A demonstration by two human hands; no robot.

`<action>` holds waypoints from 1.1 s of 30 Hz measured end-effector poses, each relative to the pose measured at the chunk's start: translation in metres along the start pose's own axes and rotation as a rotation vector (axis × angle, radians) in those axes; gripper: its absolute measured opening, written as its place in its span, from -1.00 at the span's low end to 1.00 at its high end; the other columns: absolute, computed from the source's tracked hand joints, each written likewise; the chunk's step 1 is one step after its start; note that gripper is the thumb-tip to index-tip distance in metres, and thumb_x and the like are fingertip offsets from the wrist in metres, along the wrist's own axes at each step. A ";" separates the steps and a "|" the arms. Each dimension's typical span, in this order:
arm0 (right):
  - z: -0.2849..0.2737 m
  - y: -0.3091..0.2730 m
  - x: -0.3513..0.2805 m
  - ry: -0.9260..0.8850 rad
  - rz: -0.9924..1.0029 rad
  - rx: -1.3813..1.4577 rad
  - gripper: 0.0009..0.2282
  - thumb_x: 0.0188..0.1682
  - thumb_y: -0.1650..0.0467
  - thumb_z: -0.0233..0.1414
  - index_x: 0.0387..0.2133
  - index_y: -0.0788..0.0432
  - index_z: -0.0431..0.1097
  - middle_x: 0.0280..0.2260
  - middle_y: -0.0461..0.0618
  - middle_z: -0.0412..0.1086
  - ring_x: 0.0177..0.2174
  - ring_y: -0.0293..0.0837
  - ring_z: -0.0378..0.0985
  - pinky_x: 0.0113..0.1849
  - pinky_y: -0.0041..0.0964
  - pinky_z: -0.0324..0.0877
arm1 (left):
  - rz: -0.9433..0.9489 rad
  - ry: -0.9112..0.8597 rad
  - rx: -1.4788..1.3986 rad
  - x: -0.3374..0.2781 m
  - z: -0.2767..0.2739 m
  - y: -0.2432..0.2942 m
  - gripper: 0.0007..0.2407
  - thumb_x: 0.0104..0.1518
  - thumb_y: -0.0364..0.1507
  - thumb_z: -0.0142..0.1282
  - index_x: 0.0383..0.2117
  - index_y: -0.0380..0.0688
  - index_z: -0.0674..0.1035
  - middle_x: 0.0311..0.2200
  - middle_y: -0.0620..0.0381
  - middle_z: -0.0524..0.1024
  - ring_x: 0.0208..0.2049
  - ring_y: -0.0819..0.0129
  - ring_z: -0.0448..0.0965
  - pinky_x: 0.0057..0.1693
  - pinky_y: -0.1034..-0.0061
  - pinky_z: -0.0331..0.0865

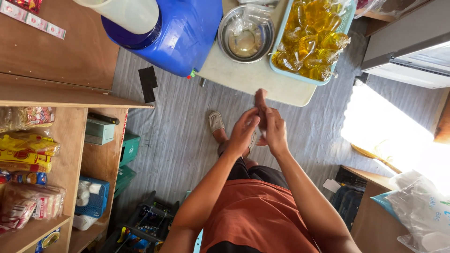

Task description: Organizing items and cleaning surfaces in a small grocery store.

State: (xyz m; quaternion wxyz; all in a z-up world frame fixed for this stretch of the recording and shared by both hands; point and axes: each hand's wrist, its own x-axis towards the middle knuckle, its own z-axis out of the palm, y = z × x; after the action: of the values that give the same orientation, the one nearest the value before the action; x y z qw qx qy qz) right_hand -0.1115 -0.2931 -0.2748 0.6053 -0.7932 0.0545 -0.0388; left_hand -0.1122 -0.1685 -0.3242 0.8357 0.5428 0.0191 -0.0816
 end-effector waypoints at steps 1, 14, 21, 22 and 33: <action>0.002 -0.001 0.001 0.002 0.007 0.001 -0.64 0.25 0.28 -0.21 -0.08 0.32 0.45 -0.16 0.02 0.46 -0.17 -0.24 0.48 -0.09 -0.30 0.36 | -0.007 -0.001 0.002 -0.003 0.007 0.009 -0.72 0.32 -0.36 0.05 0.07 -0.23 0.44 -0.03 0.20 0.48 -0.03 0.58 0.46 0.06 0.65 0.36; 0.008 -0.006 0.001 -0.051 0.022 0.103 -0.73 0.24 0.36 -0.15 0.05 0.23 0.42 -0.16 -0.02 0.46 -0.08 -0.21 0.38 -0.08 -0.33 0.37 | -0.109 -0.008 -0.343 0.007 0.016 0.004 -0.74 0.47 -0.36 -0.04 0.02 -0.32 0.60 -0.40 0.30 0.49 -0.44 0.69 0.39 -0.34 0.72 0.25; 0.011 0.000 -0.009 -0.007 0.035 -0.015 -0.84 0.09 0.47 0.02 -0.11 0.31 0.43 -0.20 0.01 0.48 -0.31 -0.34 0.59 -0.30 -0.43 0.47 | -0.090 0.124 -0.198 0.011 0.014 -0.004 -0.86 0.32 -0.45 0.13 -0.17 -0.29 0.62 -0.47 0.31 0.50 -0.50 0.69 0.37 -0.43 0.70 0.23; 0.010 -0.002 -0.008 -0.004 0.031 -0.014 -0.84 0.09 0.47 0.02 -0.11 0.31 0.43 -0.20 0.01 0.48 -0.31 -0.34 0.59 -0.30 -0.43 0.47 | -0.086 0.120 -0.198 0.013 0.013 -0.003 -0.86 0.32 -0.45 0.13 -0.17 -0.29 0.62 -0.47 0.31 0.50 -0.50 0.69 0.37 -0.43 0.70 0.23; -0.007 0.008 -0.013 -0.172 -0.012 0.193 -0.78 0.20 0.47 -0.12 -0.02 0.32 0.44 0.03 0.02 0.42 -0.07 -0.30 0.52 -0.04 -0.39 0.43 | -0.210 -0.041 -0.437 0.008 0.008 0.020 -0.77 0.40 -0.41 -0.04 0.04 -0.29 0.50 -0.33 0.24 0.49 -0.34 0.60 0.46 -0.21 0.63 0.38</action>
State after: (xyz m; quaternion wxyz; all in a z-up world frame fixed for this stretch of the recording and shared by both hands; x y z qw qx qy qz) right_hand -0.1259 -0.2997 -0.2806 0.6812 -0.7318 -0.0063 0.0208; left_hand -0.1014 -0.1690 -0.3037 0.9204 0.3424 0.0755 -0.1732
